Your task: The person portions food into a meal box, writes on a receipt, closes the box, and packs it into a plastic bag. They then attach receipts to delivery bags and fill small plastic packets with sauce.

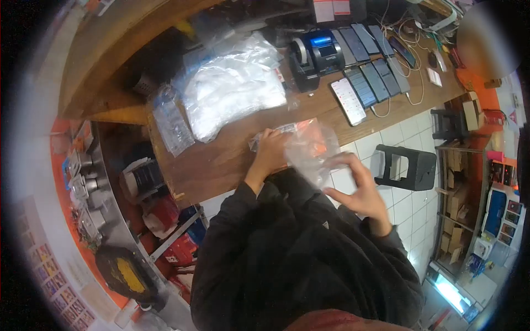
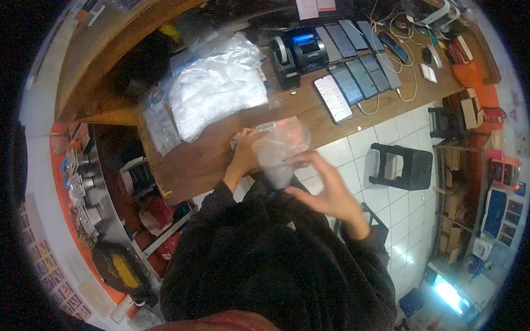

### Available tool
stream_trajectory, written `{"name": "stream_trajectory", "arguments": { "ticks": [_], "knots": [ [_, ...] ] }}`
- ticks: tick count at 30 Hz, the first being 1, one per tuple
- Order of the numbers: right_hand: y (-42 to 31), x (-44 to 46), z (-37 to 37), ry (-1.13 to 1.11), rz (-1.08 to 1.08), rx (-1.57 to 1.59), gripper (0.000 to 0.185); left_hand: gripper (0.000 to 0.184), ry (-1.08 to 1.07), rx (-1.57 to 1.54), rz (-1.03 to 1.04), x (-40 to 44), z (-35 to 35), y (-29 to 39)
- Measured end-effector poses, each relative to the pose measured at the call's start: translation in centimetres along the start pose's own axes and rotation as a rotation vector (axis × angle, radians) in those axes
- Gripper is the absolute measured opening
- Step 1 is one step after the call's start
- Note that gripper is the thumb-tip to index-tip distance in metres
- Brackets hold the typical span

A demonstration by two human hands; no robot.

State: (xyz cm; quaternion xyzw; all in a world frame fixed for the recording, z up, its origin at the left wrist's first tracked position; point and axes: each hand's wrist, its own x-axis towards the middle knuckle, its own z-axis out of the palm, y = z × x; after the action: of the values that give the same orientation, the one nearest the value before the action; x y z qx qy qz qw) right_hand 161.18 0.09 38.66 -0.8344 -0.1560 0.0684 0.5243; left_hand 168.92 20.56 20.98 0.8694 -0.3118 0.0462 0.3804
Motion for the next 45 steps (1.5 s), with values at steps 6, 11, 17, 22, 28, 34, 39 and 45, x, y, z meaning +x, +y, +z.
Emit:
{"name": "stream_trajectory", "arguments": {
  "ticks": [6, 11, 17, 22, 28, 34, 39, 45],
  "knots": [
    [10.8, 0.9, -2.9, 0.014, -0.074, -0.468, 0.082, 0.042, -0.066, -0.276, -0.382, -3.9, 4.1, -1.1],
    [13.8, 4.4, 6.0, -0.359, -0.165, 0.053, 0.041, 0.052, -0.340, -0.760, -1.011, -5.3, 2.3, 5.7],
    [13.1, 7.9, 3.5, -0.509, -0.795, -0.271, 0.040, 0.049, -0.138, -0.395, -0.594, 0.1, -0.6, 5.6],
    [14.3, 14.4, 1.4, -0.676, -1.087, -0.350, 0.037, 0.051, 0.352, -0.555, -0.896, 2.8, 3.8, 6.1],
    [20.8, 34.2, -5.8, 0.002, -0.291, -0.095, 0.024, 0.053, 0.754, -0.653, -0.961, 5.6, 7.4, 4.1],
    [31.1, 44.6, -0.1, -0.099, -0.142, -0.665, 0.030, 0.057, 0.975, -0.711, -1.005, 5.0, 8.4, 4.4],
    [31.1, 43.9, 2.1, -0.116, -0.091, -0.546, 0.032, 0.059, 1.087, -0.731, -1.030, 4.4, 7.0, 4.8],
    [30.8, 44.7, 2.4, -0.078, -0.064, -0.451, 0.039, 0.063, 1.083, -0.800, -0.984, 5.8, 6.5, 5.1]
  ]
}}
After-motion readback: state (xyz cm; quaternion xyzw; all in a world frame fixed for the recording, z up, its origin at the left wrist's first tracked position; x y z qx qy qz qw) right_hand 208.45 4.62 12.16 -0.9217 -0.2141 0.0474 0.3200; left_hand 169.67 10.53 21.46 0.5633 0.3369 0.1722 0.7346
